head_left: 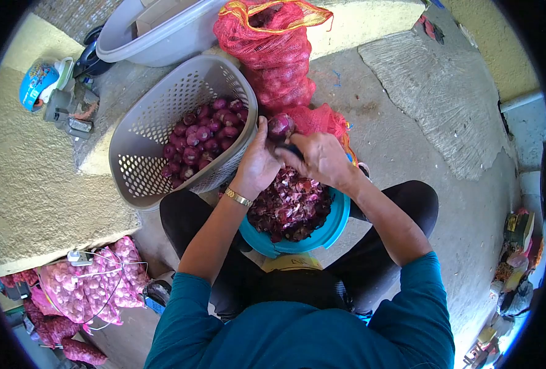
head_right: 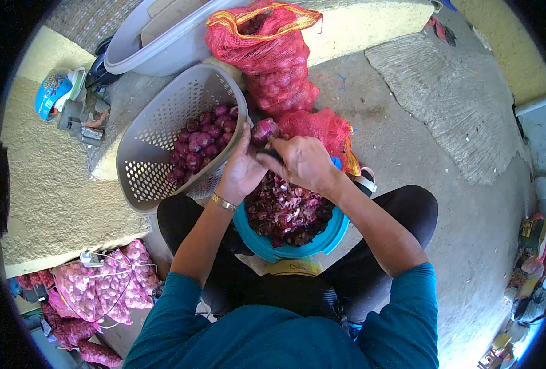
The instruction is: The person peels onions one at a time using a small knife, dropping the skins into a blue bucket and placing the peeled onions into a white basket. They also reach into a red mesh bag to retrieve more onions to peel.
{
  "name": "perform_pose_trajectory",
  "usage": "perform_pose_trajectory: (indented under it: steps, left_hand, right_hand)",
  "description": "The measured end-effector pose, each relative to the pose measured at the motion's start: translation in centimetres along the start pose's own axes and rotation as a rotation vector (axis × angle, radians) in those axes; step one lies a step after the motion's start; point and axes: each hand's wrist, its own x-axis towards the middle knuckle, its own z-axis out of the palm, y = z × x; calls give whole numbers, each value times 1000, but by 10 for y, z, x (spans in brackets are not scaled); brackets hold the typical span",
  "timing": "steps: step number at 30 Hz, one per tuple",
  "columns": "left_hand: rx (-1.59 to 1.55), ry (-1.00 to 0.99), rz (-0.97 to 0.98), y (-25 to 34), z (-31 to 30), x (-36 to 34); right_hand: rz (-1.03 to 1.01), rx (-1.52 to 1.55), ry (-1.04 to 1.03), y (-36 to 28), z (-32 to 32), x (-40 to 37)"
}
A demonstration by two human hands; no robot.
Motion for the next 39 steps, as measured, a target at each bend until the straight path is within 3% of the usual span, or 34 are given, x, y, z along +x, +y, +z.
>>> perform_pose_trajectory:
  steps: [1, 3, 6, 7, 9, 10, 12, 14, 17, 26, 32, 37, 39]
  left_hand:
    - [-18, -21, -33, 4, 5, -2]
    - [-34, -40, -64, 9, 11, -3]
    - [-44, 27, 7, 12, 12, 0]
    - [-21, -11, 1, 14, 11, -1]
    - [3, -50, -5, 15, 12, -1]
    - [-9, -33, 19, 13, 14, -2]
    - [-21, -15, 44, 11, 12, -2]
    - [-122, -183, 25, 8, 1, -1]
    - [-105, -216, 28, 8, 0, 0]
    - [-24, -109, 49, 9, 14, -5]
    - [1, -144, 94, 7, 8, -4]
    - [9, -168, 119, 15, 21, -4]
    - [7, -184, 127, 17, 22, -4]
  right_hand:
    - [-2, 0, 0, 0, -3, -1]
    - [-163, -28, -210, 1, -10, -3]
    - [-112, -52, -308, 1, -26, 0]
    - [-111, -52, -308, 1, -24, 0]
    - [16, 154, 57, -1, -20, 2]
    - [16, 153, 57, -2, -21, 4]
    - [405, 485, -24, -8, -24, 9]
    - [381, 537, 12, -12, -23, 11]
    - [408, 605, -16, -11, -20, 11]
    - [289, 501, 26, -4, -6, 9]
    - [294, 573, 40, -1, 3, 7]
    - [460, 668, -86, -8, -7, 10]
    - [430, 642, -78, -11, -14, 12]
